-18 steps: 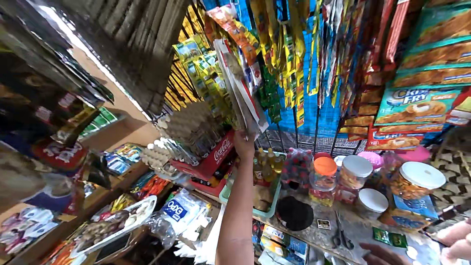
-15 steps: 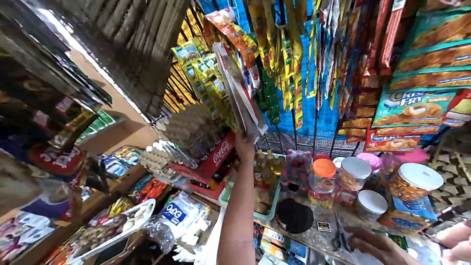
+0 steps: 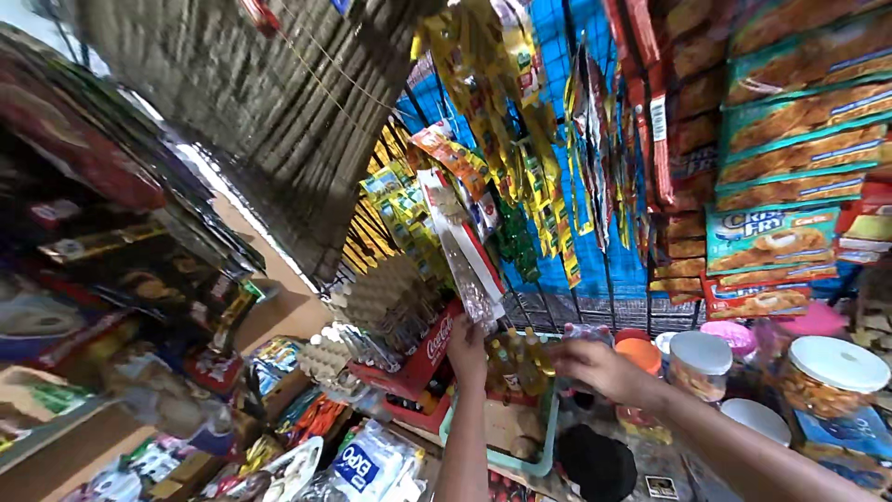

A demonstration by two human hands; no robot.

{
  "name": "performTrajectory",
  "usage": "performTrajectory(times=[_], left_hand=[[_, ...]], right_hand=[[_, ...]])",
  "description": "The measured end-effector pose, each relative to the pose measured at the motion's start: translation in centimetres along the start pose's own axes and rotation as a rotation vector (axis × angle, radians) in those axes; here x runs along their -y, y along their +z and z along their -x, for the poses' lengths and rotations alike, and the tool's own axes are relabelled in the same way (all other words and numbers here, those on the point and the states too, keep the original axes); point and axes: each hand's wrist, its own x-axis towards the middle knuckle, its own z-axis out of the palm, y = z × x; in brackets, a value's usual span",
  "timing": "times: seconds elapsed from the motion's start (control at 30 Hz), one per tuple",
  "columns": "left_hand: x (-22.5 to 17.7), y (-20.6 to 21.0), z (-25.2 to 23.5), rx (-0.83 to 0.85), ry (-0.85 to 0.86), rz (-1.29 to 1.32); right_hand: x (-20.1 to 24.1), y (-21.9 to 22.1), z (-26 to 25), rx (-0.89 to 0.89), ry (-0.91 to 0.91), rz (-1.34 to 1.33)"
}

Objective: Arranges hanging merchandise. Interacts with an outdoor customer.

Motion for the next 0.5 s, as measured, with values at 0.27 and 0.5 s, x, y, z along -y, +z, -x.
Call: performTrajectory(times=[0.27, 0.5], left_hand=[[-2.2, -1.9, 1.8, 0.067, -0.021, 0.09], [-2.8, -2.5, 2.4, 0.089, 0.044, 0.142]], right_hand=[[2.6, 3.4, -7.5, -0.102, 0.123, -0.323], [4.0, 4.1, -8.6, -0.125, 0.145, -0.408]])
